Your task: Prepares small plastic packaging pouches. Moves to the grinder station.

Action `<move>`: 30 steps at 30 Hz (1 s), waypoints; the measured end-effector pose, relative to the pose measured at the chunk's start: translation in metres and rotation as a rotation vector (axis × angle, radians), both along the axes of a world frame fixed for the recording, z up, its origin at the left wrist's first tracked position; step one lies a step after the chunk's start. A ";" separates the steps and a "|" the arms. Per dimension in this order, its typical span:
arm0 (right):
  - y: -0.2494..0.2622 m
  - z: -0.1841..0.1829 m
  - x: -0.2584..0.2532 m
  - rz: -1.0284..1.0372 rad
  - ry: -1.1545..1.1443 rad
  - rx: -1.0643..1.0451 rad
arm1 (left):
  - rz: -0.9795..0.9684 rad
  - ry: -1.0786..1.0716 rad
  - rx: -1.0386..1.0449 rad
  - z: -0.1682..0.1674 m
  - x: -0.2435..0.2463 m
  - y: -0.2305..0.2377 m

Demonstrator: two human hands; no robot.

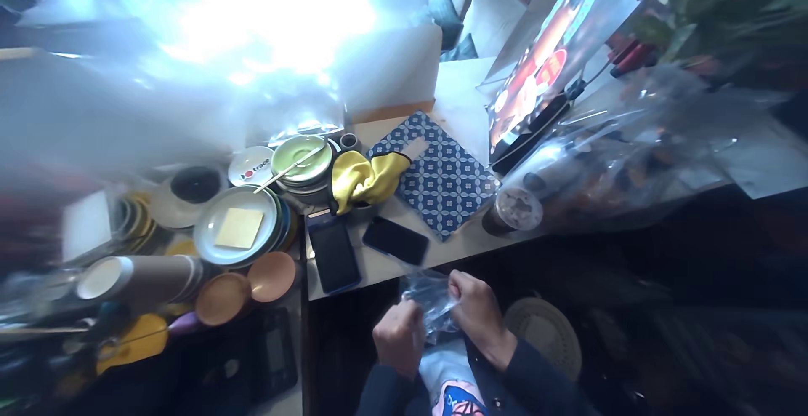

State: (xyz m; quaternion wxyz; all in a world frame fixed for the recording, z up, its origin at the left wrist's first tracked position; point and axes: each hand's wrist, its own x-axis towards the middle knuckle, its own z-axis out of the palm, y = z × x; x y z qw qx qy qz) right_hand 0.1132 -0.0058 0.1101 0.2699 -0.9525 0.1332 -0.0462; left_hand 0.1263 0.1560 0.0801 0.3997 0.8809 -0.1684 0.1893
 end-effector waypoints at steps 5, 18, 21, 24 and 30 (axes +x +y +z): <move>0.001 0.013 -0.009 0.008 -0.071 -0.027 | 0.167 0.027 0.088 0.005 0.009 0.014; 0.006 0.003 -0.018 -0.081 -0.251 -0.113 | 0.101 0.035 -0.447 0.007 0.022 -0.022; -0.009 0.025 -0.020 -0.045 -0.271 -0.236 | 0.152 0.044 -0.448 0.009 0.038 -0.026; -0.042 0.042 -0.010 0.091 -0.223 0.012 | 0.091 0.193 -0.370 0.005 0.054 -0.024; -0.130 0.065 0.043 -0.151 -0.094 -0.040 | -0.297 0.777 -0.166 0.026 0.073 -0.022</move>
